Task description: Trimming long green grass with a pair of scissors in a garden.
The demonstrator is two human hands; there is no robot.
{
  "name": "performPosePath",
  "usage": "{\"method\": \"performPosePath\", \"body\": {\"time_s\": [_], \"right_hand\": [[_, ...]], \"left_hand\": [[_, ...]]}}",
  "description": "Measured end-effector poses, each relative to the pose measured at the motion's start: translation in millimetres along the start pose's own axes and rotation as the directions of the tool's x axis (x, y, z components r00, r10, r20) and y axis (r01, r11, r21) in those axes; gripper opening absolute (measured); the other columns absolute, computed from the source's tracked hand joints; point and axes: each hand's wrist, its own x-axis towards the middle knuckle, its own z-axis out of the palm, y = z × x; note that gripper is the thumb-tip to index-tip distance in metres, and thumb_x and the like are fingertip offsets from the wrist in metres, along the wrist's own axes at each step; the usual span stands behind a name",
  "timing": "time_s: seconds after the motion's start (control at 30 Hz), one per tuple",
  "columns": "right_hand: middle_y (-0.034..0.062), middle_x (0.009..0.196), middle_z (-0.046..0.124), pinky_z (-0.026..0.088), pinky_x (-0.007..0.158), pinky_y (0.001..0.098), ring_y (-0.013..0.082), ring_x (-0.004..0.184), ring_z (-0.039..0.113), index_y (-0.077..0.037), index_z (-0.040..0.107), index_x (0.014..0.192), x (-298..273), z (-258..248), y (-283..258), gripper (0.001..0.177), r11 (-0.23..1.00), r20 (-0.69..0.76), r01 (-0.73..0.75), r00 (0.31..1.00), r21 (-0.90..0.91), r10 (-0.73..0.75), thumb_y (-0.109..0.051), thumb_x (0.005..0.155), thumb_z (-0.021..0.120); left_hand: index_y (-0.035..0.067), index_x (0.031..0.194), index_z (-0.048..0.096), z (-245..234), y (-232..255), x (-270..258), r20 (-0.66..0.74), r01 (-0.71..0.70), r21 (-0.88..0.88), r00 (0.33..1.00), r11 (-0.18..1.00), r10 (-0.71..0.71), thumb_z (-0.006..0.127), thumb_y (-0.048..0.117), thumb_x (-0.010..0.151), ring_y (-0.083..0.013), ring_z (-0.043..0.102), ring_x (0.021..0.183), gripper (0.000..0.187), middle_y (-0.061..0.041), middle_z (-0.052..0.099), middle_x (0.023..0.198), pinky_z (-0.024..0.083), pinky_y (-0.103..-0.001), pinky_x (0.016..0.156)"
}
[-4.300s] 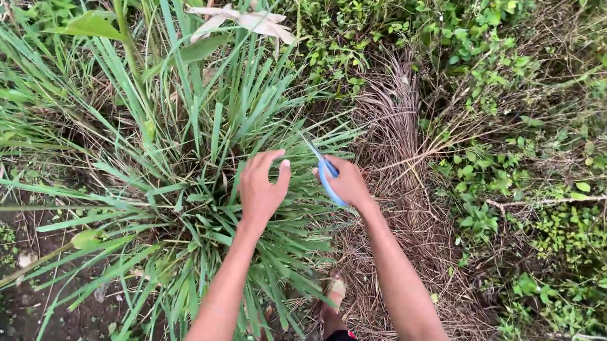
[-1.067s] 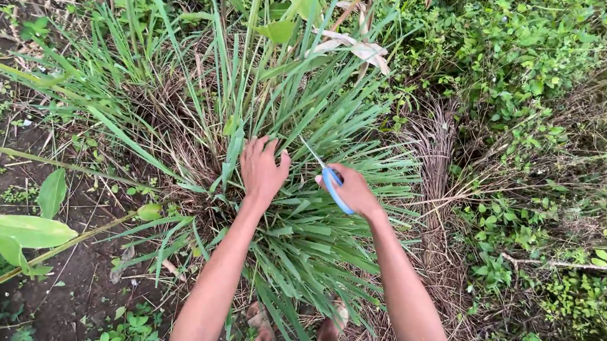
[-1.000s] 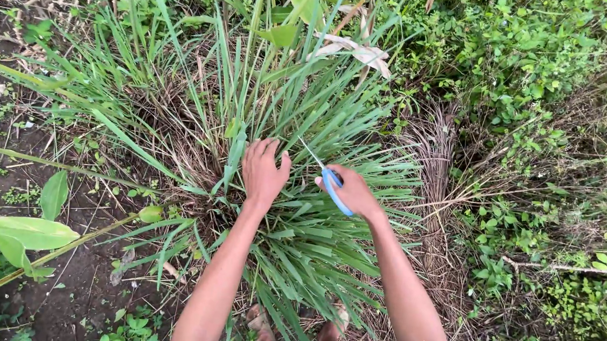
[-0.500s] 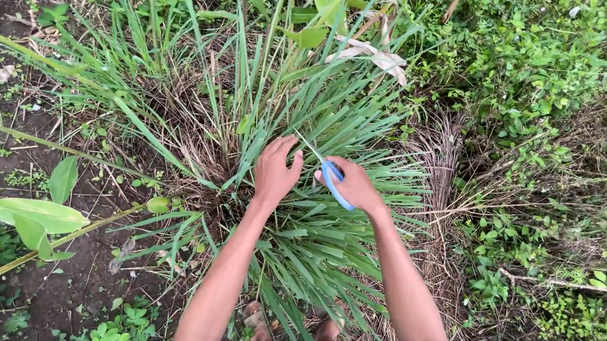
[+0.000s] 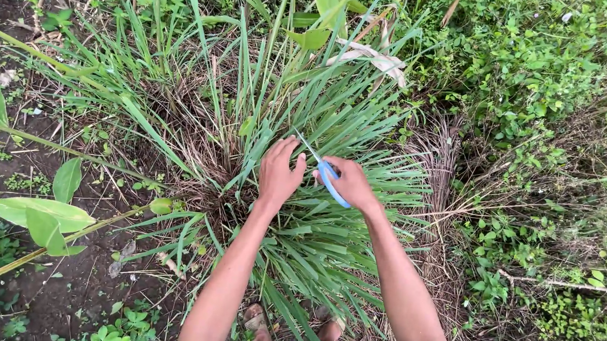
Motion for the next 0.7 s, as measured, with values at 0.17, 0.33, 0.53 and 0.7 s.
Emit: {"method": "performPosePath", "body": {"time_s": [0.17, 0.33, 0.53, 0.7], "right_hand": [[-0.0010, 0.076, 0.068, 0.050, 0.063, 0.0283, 0.0074, 0.068, 0.057, -0.004, 0.070, 0.112, -20.1, -2.8, -4.6, 0.038, 0.993, -0.127, 0.008, 0.992, 0.118, 0.007, -0.032, 0.087, 0.078], [-0.0031, 0.086, 0.058, 0.047, 0.069, 0.0261, 0.0081, 0.077, 0.052, -0.001, 0.067, 0.123, -56.7, 2.8, 18.2, 0.045, 0.952, -0.190, 0.034, 0.982, 0.306, 0.026, -0.030, 0.091, 0.079], [-0.0061, 0.082, 0.053, 0.042, 0.065, 0.0246, 0.0069, 0.073, 0.048, -0.008, 0.067, 0.127, -124.6, -0.2, 9.6, 0.045, 0.925, -0.209, -0.080, 0.963, 0.373, 0.168, -0.032, 0.090, 0.076], [-0.0074, 0.080, 0.049, 0.040, 0.062, 0.0245, 0.0059, 0.071, 0.045, -0.008, 0.067, 0.127, -173.5, -13.9, 19.0, 0.041, 0.919, -0.258, -0.053, 0.952, 0.390, 0.164, -0.031, 0.093, 0.074]], "left_hand": [[0.002, 0.123, 0.070, -25.3, 18.8, -10.7, -0.011, 0.068, -0.113, 0.998, 0.991, -0.070, 0.065, 0.017, 0.094, -0.0364, 0.060, 0.127, 0.033, -0.019, 0.062, 0.141, 0.044, -0.043, 0.110], [0.004, 0.126, 0.070, -52.8, 35.9, -33.6, -0.024, 0.058, -0.289, 0.997, 0.956, -0.068, 0.064, 0.014, 0.096, -0.0318, 0.063, 0.129, 0.032, -0.015, 0.066, 0.137, 0.043, -0.040, 0.113], [0.003, 0.132, 0.065, -72.3, 68.8, -66.3, 0.169, 0.227, -0.595, 0.973, 0.771, -0.156, 0.058, 0.013, 0.102, -0.0176, 0.065, 0.122, 0.032, -0.009, 0.068, 0.133, 0.049, -0.031, 0.107], [-0.001, 0.136, 0.061, -72.8, 90.0, -92.8, 0.227, 0.245, -0.686, 0.967, 0.685, -0.119, 0.054, 0.009, 0.103, -0.0172, 0.062, 0.127, 0.035, -0.010, 0.067, 0.135, 0.044, -0.031, 0.112]]}}
